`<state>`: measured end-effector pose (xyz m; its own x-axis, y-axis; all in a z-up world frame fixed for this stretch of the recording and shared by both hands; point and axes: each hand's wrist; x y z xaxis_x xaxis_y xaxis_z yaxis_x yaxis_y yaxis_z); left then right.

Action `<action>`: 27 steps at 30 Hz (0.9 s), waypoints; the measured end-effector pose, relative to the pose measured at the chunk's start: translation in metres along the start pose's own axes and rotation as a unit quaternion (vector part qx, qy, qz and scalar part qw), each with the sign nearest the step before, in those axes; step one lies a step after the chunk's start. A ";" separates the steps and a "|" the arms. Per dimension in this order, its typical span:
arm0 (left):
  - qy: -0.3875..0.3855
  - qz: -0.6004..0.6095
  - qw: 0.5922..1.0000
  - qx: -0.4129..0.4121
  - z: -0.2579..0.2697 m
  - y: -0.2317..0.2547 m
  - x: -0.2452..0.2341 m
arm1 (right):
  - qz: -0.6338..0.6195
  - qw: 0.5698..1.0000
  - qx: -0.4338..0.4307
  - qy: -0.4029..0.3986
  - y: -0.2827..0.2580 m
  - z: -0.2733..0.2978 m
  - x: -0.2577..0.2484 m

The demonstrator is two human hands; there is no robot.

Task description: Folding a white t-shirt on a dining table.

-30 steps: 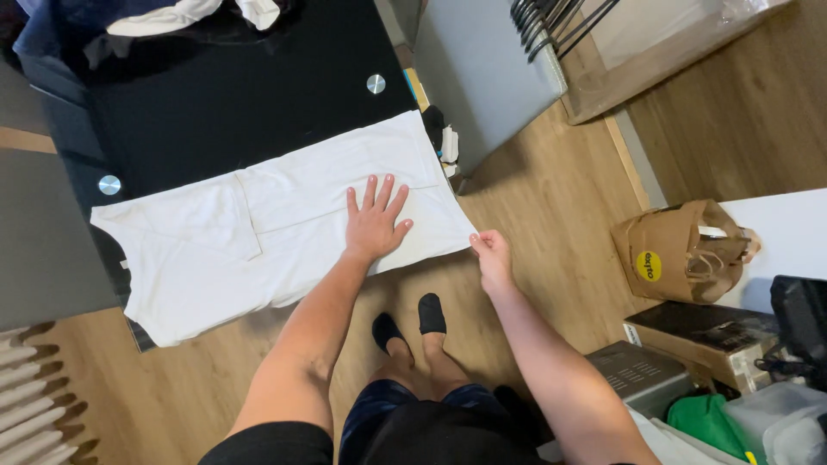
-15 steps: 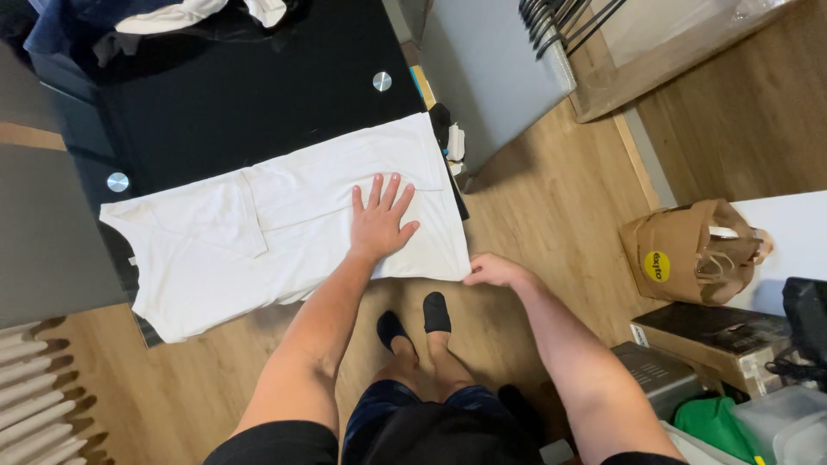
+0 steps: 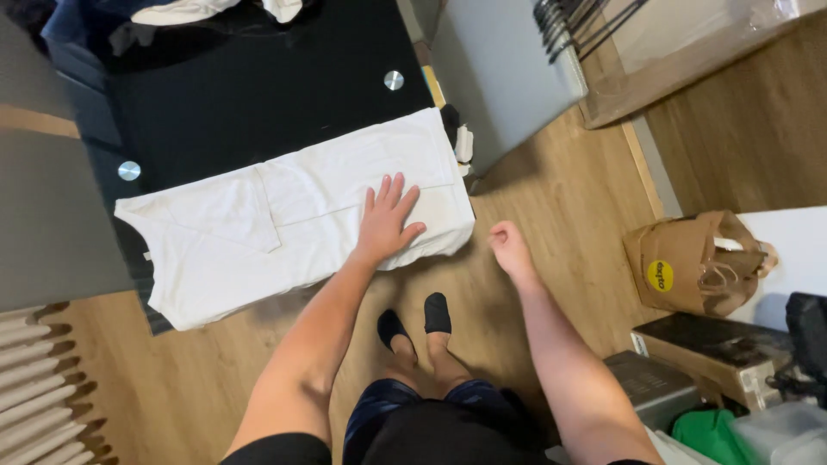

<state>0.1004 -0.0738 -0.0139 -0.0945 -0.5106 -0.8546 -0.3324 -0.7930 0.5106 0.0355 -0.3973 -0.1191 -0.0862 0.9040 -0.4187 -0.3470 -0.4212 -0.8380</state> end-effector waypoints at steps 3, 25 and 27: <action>0.094 0.045 0.994 -0.044 0.042 -0.018 0.004 | 0.131 0.956 -0.176 0.196 -0.078 0.008 0.030; 0.205 -0.097 0.949 -0.220 0.134 -0.076 -0.053 | 0.482 0.792 -0.371 -0.048 -0.215 -0.016 0.153; 0.213 -0.126 0.952 -0.181 0.124 -0.082 -0.057 | 0.423 0.812 -0.387 -0.108 -0.228 -0.016 0.161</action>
<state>0.0163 0.0610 -0.0189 0.3599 -0.3172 -0.8774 0.0582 -0.9310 0.3605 0.1158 -0.1569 -0.0014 -0.1782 0.2243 -0.9581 0.6056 -0.7424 -0.2864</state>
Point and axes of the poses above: each hand's wrist, its own z-axis away from the middle knuckle, its own x-axis out of the palm, y = z × x, and after that the axes turned 4 degrees about -x, right-handed
